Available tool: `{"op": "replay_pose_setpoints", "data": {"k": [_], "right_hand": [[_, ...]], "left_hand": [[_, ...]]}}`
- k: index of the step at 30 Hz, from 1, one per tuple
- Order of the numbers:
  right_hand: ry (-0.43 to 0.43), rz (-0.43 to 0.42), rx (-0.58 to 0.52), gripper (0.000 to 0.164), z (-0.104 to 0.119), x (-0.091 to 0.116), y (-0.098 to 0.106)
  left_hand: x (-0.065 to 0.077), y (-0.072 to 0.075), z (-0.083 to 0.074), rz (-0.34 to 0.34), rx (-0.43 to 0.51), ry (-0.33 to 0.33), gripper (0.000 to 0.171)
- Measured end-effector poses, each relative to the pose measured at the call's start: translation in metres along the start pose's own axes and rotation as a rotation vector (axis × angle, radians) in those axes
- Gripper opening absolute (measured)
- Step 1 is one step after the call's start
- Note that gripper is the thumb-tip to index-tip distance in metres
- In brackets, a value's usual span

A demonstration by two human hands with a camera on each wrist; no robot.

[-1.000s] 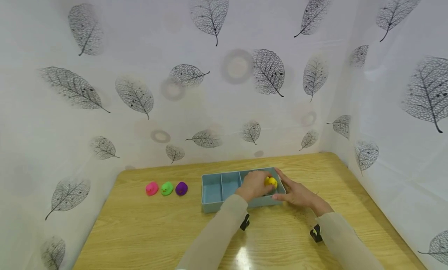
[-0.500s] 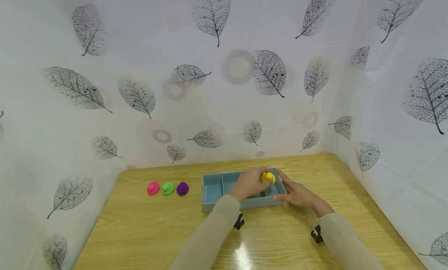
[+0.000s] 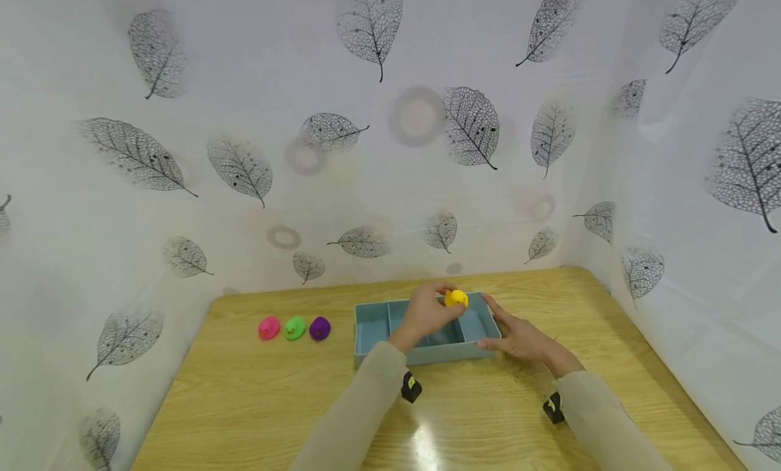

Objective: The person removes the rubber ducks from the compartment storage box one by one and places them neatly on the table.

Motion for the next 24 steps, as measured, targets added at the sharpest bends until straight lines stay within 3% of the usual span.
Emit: {"op": "replay_pose_setpoints", "data": {"k": [5, 12, 20, 24], "right_hand": [[-0.005, -0.003, -0.003, 0.107, -0.001, 0.0, 0.0], [0.001, -0.007, 0.018, 0.108, -0.002, -0.002, 0.0], [0.011, -0.011, 0.028, 0.109, -0.001, -0.002, -0.001], [0.009, -0.018, 0.032, 0.109, -0.002, -0.002, -0.001]], "left_hand": [[0.004, 0.006, 0.006, -0.004, 0.107, 0.01, 0.042], [0.006, 0.01, 0.015, 0.046, 0.339, 0.042, 0.043], [0.011, 0.02, 0.021, 0.019, 0.468, 0.078, 0.046], [0.014, 0.024, 0.026, -0.014, 0.426, 0.081, 0.049]]}}
Point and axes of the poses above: each hand's wrist, its own x-axis away from the middle knuckle, its own y-axis out of the back of the hand, z = x × y, the point moved 4 cm from there along -x, towards the middle knuckle, and after that the axes turned 9 degrees about y, right-handed, at the moved point
